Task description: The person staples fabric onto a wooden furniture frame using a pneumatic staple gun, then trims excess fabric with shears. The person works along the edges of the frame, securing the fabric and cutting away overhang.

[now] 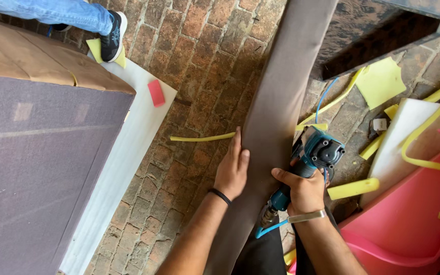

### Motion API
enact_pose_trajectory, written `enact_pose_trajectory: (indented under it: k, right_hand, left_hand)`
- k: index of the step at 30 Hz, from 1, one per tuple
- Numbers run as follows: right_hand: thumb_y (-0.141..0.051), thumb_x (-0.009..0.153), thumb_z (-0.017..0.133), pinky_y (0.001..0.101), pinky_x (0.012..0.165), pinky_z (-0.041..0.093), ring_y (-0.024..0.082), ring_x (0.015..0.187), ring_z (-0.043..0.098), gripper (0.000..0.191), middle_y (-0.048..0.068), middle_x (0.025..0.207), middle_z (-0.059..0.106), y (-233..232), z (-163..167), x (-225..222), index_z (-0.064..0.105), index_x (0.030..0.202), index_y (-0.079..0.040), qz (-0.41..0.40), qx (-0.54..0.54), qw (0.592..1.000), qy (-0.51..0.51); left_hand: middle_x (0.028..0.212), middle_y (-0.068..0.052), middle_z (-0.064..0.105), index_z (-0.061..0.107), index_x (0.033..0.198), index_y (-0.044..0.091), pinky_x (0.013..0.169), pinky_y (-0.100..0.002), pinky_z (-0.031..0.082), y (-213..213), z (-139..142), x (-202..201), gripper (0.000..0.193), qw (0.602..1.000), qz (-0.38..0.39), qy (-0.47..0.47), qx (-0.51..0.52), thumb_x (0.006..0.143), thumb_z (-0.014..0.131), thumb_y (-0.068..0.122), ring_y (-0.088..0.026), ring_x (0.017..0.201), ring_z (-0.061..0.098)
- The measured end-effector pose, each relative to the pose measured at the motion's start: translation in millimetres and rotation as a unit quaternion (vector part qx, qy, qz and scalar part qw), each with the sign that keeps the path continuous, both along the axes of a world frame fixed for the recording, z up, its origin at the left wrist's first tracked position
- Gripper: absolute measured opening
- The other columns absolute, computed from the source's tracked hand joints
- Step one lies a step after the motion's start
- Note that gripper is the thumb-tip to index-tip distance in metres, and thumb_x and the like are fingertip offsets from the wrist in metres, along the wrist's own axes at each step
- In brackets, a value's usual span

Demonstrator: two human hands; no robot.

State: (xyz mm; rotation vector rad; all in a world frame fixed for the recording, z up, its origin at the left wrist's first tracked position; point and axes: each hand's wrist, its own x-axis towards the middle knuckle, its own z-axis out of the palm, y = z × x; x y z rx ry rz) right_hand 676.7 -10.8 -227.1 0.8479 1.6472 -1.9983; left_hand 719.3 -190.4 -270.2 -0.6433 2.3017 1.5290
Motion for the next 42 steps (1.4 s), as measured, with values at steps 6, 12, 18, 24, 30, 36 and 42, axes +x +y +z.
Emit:
enact_pose_trajectory:
  k: [6, 12, 18, 24, 30, 36, 42]
  right_hand:
    - [0.013, 0.065, 0.082, 0.0318, 0.065, 0.053, 0.018, 0.069, 0.062, 0.033, 0.002, 0.081, 0.065, 18, -50, -4, 0.062, 0.084, -0.006, 0.012, -0.045, 0.998, -0.033]
    - [0.009, 0.068, 0.082, 0.0326, 0.072, 0.058, 0.017, 0.079, 0.068, 0.028, 0.006, 0.092, 0.074, 18, -78, -10, 0.072, 0.092, 0.000, 0.101, -0.056, 0.993, -0.003]
    - [0.002, 0.077, 0.079, 0.0320, 0.074, 0.056, 0.016, 0.080, 0.069, 0.024, 0.006, 0.090, 0.075, 75, -100, 2, 0.072, 0.099, -0.002, 0.216, 0.051, 0.975, 0.014]
    - [0.001, 0.077, 0.074, 0.0357, 0.059, 0.050, 0.020, 0.057, 0.058, 0.028, 0.007, 0.071, 0.064, 121, -125, 25, 0.068, 0.104, 0.002, 0.178, -0.275, 0.943, -0.056]
    - [0.001, 0.079, 0.070, 0.0324, 0.060, 0.049, 0.018, 0.059, 0.057, 0.031, 0.005, 0.070, 0.062, 113, -124, 22, 0.070, 0.110, 0.000, 0.265, -0.270, 0.925, -0.033]
    - [0.006, 0.074, 0.072, 0.0320, 0.055, 0.047, 0.019, 0.055, 0.057, 0.031, 0.009, 0.069, 0.064, 118, -122, 30, 0.070, 0.105, 0.002, 0.282, -0.267, 0.921, -0.039]
    - [0.008, 0.074, 0.073, 0.0349, 0.055, 0.052, 0.023, 0.057, 0.063, 0.017, 0.014, 0.070, 0.068, 122, -127, 45, 0.068, 0.091, 0.008, 0.242, -0.245, 0.938, -0.038]
  left_hand:
    - [0.164, -0.035, 0.015, 0.022, 0.160, -0.001, 0.124, -0.055, 0.020, 57, 37, 7, 0.075, 0.897, -0.151, 0.065, -0.411, 0.105, 0.042, 0.045, -0.050, 0.152, 0.020]
    - [0.162, -0.038, 0.011, 0.023, 0.158, -0.002, 0.123, -0.059, 0.019, 69, 33, 4, 0.082, 0.873, -0.177, 0.054, -0.452, 0.096, 0.056, 0.041, -0.053, 0.151, 0.017]
    - [0.163, -0.034, 0.009, 0.020, 0.160, 0.003, 0.123, -0.057, 0.017, 82, 24, 3, 0.091, 0.863, -0.154, -0.005, -0.481, 0.088, 0.065, 0.037, -0.049, 0.151, 0.015]
    - [0.165, -0.034, 0.009, 0.016, 0.161, 0.003, 0.124, -0.055, 0.017, 84, 19, 8, 0.096, 0.865, -0.149, 0.018, -0.478, 0.087, 0.069, 0.034, -0.048, 0.153, 0.015]
    - [0.164, -0.034, 0.006, 0.012, 0.160, 0.003, 0.124, -0.055, 0.017, 87, 21, 8, 0.106, 0.864, -0.156, 0.014, -0.478, 0.080, 0.076, 0.030, -0.049, 0.153, 0.014]
    - [0.165, -0.032, 0.004, 0.010, 0.160, 0.004, 0.125, -0.054, 0.016, 87, 25, 9, 0.114, 0.872, -0.156, 0.000, -0.464, 0.074, 0.082, 0.025, -0.048, 0.154, 0.013]
    - [0.166, -0.032, 0.001, 0.007, 0.160, 0.002, 0.126, -0.054, 0.015, 85, 27, 11, 0.119, 0.883, -0.164, 0.002, -0.441, 0.072, 0.084, 0.026, -0.049, 0.155, 0.011]
